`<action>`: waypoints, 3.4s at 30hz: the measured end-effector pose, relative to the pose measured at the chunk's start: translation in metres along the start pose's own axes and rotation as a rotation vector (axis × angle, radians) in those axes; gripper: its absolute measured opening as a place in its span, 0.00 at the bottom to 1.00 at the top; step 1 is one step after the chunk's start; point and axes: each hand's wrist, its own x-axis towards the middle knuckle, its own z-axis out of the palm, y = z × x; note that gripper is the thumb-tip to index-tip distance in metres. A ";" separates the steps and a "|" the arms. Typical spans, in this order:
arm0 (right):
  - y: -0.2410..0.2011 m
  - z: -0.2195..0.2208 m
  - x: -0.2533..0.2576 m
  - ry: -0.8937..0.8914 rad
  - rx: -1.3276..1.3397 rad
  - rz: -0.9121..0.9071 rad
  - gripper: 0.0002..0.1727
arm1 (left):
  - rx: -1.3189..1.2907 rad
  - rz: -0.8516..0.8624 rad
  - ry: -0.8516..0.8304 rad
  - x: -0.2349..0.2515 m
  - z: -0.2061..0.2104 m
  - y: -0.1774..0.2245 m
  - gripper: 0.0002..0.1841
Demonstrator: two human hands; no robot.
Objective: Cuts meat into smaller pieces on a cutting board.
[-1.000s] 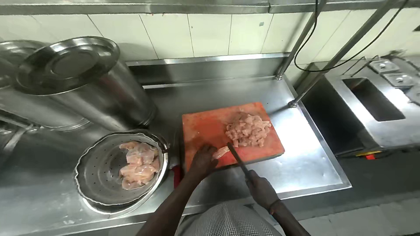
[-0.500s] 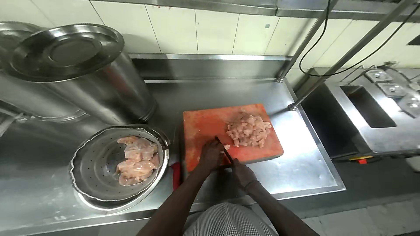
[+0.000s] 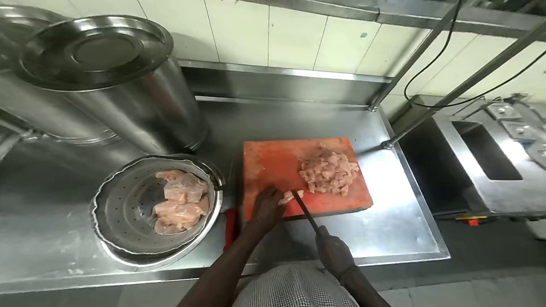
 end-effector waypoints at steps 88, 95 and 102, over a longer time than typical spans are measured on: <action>-0.018 0.023 0.013 -0.157 -0.062 -0.059 0.23 | -0.166 -0.051 0.287 -0.036 0.003 -0.027 0.15; -0.031 0.000 0.001 -0.065 -0.026 -0.107 0.19 | -0.223 -0.035 0.390 -0.056 0.010 -0.038 0.12; -0.055 -0.011 0.002 -0.140 -0.101 -0.129 0.19 | -0.186 -0.033 0.380 -0.051 0.011 -0.038 0.11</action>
